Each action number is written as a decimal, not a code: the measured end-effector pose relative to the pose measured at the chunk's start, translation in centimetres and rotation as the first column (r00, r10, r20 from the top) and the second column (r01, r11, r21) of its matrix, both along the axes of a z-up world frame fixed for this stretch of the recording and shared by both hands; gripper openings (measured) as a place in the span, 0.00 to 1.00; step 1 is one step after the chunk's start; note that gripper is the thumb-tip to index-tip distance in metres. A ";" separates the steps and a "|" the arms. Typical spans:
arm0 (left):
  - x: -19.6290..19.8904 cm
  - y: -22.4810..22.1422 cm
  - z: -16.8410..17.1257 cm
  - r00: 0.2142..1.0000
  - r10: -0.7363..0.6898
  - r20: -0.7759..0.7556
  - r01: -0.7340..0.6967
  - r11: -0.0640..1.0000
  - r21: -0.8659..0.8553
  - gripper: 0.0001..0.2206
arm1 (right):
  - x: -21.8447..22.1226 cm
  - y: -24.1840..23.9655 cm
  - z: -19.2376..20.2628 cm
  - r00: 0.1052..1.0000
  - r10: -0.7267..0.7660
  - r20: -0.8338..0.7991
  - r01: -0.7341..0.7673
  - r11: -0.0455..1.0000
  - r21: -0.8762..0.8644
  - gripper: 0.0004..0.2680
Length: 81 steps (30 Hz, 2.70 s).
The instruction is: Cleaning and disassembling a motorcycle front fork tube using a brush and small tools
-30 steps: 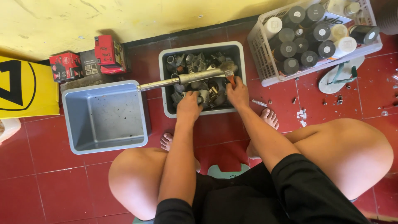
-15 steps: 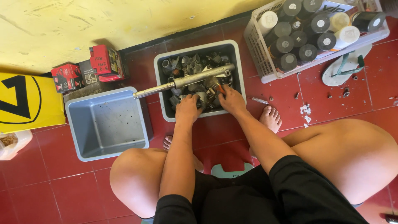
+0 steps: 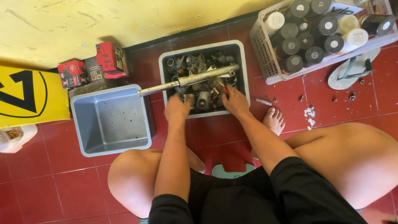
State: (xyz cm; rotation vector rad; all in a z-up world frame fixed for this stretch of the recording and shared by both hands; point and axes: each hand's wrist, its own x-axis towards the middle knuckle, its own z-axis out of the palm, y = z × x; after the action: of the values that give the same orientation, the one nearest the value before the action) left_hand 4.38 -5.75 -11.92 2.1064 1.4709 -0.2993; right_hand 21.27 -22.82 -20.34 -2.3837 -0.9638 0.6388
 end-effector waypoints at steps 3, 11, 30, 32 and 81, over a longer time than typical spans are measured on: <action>-3.4 4.3 -5.1 0.910 0.384 0.154 -0.373 0.923 -0.100 0.38 | -0.4 0.5 0.8 0.996 -0.075 -0.056 0.078 0.995 0.056 0.14; -2.0 6.1 -1.5 0.058 0.829 0.556 -0.490 0.509 -0.708 0.47 | -0.6 2.4 2.0 0.977 -0.137 -0.162 0.168 0.966 0.194 0.14; 10.3 -5.1 15.5 0.234 0.297 0.926 -0.121 0.954 -0.276 0.15 | 0.9 4.5 11.4 0.934 -0.346 -0.095 0.329 0.721 0.610 0.10; 9.1 -5.4 18.6 0.279 0.206 0.938 -0.085 0.978 -0.189 0.16 | 1.4 3.7 10.9 0.956 -0.293 -0.008 0.233 0.746 0.624 0.10; -0.8 -11.8 20.0 0.700 0.461 0.545 -0.212 0.864 -0.457 0.29 | -1.2 -0.9 33.9 0.754 0.391 0.528 -0.545 0.821 0.170 0.11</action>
State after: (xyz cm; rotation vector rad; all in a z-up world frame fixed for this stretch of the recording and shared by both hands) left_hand 3.63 -17.54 8.08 1.3775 1.2220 0.2696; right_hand 20.02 -23.72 13.55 -2.0310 -1.7797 0.0271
